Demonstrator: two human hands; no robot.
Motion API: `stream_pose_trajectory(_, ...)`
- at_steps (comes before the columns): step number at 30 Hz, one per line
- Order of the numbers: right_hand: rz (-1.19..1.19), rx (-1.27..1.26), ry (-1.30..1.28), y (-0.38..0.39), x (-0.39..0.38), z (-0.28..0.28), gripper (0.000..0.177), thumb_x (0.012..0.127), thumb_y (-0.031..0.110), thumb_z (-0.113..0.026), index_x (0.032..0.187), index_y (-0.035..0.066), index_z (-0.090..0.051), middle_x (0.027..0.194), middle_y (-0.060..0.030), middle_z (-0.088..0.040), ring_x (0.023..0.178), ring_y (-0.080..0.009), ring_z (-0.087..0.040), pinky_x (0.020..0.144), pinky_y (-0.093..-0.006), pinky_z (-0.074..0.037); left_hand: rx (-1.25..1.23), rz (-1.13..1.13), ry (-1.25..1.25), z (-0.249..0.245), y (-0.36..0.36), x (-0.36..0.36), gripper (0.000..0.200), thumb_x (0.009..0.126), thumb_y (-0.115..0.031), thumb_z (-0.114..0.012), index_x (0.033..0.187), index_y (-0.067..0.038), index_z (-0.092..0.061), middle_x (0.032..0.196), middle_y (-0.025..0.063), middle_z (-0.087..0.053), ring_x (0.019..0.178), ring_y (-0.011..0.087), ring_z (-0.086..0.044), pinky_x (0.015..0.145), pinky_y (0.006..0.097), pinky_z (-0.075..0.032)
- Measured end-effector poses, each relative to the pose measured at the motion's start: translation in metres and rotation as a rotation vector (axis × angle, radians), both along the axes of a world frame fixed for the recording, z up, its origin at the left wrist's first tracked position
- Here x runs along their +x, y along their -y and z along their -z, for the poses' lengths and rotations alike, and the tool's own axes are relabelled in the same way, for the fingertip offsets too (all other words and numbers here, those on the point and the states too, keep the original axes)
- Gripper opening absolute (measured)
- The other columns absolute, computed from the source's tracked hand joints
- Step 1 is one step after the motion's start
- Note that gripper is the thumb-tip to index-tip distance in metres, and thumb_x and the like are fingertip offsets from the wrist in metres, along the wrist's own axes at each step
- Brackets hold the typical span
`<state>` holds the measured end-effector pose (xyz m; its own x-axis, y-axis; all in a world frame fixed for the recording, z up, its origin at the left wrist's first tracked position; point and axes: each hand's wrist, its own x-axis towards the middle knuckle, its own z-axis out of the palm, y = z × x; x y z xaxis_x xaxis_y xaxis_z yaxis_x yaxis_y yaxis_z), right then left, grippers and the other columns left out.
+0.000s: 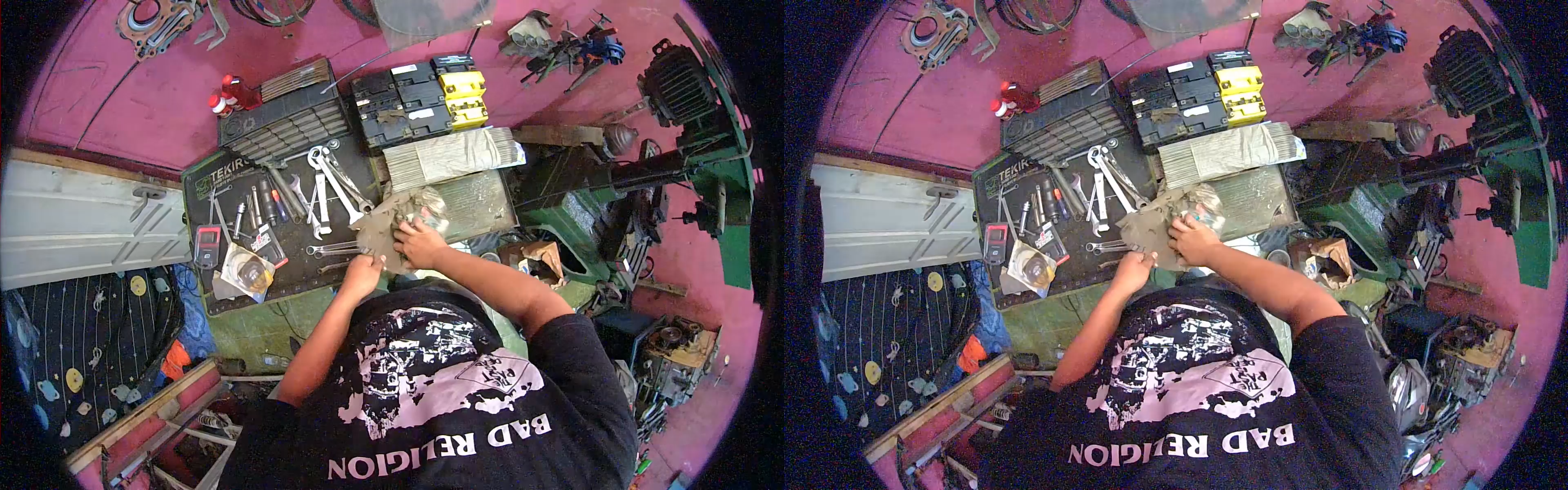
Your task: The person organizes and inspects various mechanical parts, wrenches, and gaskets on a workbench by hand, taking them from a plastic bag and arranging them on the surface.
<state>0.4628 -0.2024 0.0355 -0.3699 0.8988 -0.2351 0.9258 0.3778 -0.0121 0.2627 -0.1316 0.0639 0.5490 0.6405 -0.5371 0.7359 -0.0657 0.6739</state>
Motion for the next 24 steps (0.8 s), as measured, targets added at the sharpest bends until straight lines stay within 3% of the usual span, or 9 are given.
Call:
stream_pose_trajectory(2, -0.003, -0.001, -0.032, -0.004, 0.004, 0.001, 0.042, 0.076, 0.052, -0.068, 0.104, 0.020, -0.070, 0.123, 0.0019, -0.057, 0.122, -0.0227, -0.043, 0.102, -0.0486, -0.031, -0.023, -0.022, -0.014, 0.002, -0.004, -0.006, 0.042, 0.095, -0.036, -0.058, 0.082, 0.002, -0.070, 0.080, 0.0275, -0.066, 0.081, 0.0440, -0.066, 0.073, 0.0494, -0.050)
stream_pose_trajectory(7, 0.001, 0.028, -0.098, -0.014, 0.009, 0.005, 0.038, 0.080, 0.049, -0.064, 0.103, 0.019, -0.070, 0.117, -0.0002, -0.058, 0.122, -0.0236, -0.043, 0.101, -0.0475, -0.031, -0.019, -0.026, -0.008, 0.007, -0.005, -0.018, 0.040, 0.095, -0.036, -0.060, 0.081, 0.000, -0.072, 0.080, 0.0273, -0.066, 0.080, 0.0424, -0.067, 0.075, 0.0475, -0.050)
stream_pose_trajectory(9, -0.068, 0.183, 0.242, -0.020, 0.002, 0.010, 0.039, 0.081, 0.047, -0.063, 0.104, 0.018, -0.070, 0.117, -0.0003, -0.058, 0.123, -0.0246, -0.043, 0.102, -0.0481, -0.031, -0.030, -0.013, -0.013, 0.002, -0.002, -0.018, 0.040, 0.094, -0.037, -0.060, 0.081, -0.001, -0.073, 0.080, 0.0270, -0.067, 0.081, 0.0423, -0.067, 0.075, 0.0478, -0.051)
stream_pose_trajectory(10, -0.070, 0.185, 0.240, -0.021, 0.003, 0.006, 0.039, 0.081, 0.047, -0.063, 0.104, 0.018, -0.070, 0.117, -0.0003, -0.058, 0.123, -0.0246, -0.043, 0.102, -0.0481, -0.031, -0.042, 0.001, -0.018, -0.002, -0.001, -0.018, 0.041, 0.094, -0.037, -0.060, 0.082, -0.001, -0.073, 0.080, 0.0267, -0.067, 0.081, 0.0421, -0.067, 0.076, 0.0480, -0.051)
stream_pose_trajectory(12, -0.033, 0.036, 0.120, -0.023, 0.011, -0.003, 0.038, 0.082, 0.046, -0.063, 0.104, 0.016, -0.071, 0.116, -0.0002, -0.060, 0.124, -0.0253, -0.042, 0.104, -0.0487, -0.030, -0.018, 0.006, -0.071, 0.001, -0.006, -0.025, 0.041, 0.094, -0.039, -0.060, 0.082, -0.002, -0.074, 0.081, 0.0268, -0.067, 0.082, 0.0422, -0.067, 0.077, 0.0483, -0.051)
stream_pose_trajectory(19, 0.031, -0.094, -0.038, -0.032, 0.028, -0.015, 0.033, 0.088, 0.044, -0.058, 0.101, 0.018, -0.073, 0.116, 0.0019, -0.062, 0.125, -0.0228, -0.042, 0.105, -0.0533, -0.029, 0.005, -0.049, -0.160, 0.018, -0.017, -0.047, 0.044, 0.092, -0.043, -0.060, 0.084, -0.002, -0.074, 0.084, 0.0275, -0.068, 0.086, 0.0429, -0.067, 0.080, 0.0490, -0.050)
stream_pose_trajectory(24, -0.038, 0.086, 0.300, -0.025, 0.000, 0.020, 0.028, 0.088, 0.028, -0.052, 0.097, 0.015, -0.076, 0.118, -0.0032, -0.062, 0.122, -0.0279, -0.044, 0.104, -0.0510, -0.030, -0.008, -0.016, -0.079, 0.007, -0.012, -0.034, 0.044, 0.094, -0.041, -0.060, 0.082, 0.000, -0.072, 0.081, 0.0257, -0.068, 0.082, 0.0422, -0.067, 0.077, 0.0469, -0.050)
